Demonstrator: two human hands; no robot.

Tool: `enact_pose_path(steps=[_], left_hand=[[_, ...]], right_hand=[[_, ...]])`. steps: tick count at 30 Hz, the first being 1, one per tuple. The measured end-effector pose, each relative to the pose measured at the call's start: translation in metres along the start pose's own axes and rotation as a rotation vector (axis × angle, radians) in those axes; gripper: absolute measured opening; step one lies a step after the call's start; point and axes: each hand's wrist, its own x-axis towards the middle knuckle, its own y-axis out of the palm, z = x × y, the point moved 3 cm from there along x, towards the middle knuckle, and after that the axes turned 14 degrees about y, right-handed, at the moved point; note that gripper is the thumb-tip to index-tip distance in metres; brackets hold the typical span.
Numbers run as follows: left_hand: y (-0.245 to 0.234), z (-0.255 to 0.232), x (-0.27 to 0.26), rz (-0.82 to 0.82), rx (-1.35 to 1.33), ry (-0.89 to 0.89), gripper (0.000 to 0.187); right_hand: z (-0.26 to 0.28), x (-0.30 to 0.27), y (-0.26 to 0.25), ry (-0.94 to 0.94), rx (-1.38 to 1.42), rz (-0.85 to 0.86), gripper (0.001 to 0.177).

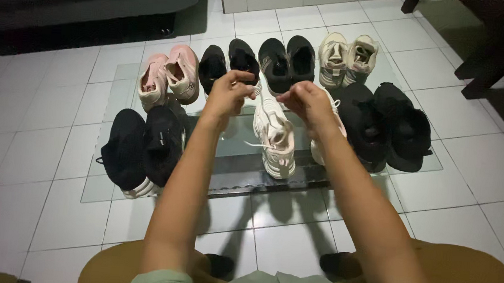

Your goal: The person unlaces a black sneaker and then a white sneaker, removing the laces completely. They then re-lace the white sneaker by threading the laces through the eyelets and tying a knot.

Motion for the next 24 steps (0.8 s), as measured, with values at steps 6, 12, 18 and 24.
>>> enact_pose_path(steps=[6,12,18,24], left_hand=[[0.017,0.019,-0.002,0.101,0.068,0.002,0.035],[-0.046,0.033,0.029,-0.282,0.339,0.393,0.021],[-0.104,0.084,0.026,-0.465,0.563,0.333,0.015],[-0.148,0.114,0.033,-0.667,0.522,0.341,0.017]], right_hand=[[0.006,-0.015,0.030,-0.028,-0.332,0.110,0.053],[0.025,-0.022,-0.002,-0.037,0.044,0.084,0.039],[0.037,-0.027,-0.065,0.020,0.372,0.104,0.018],[0.027,-0.030,-0.101,-0.008,0.475,0.100,0.019]])
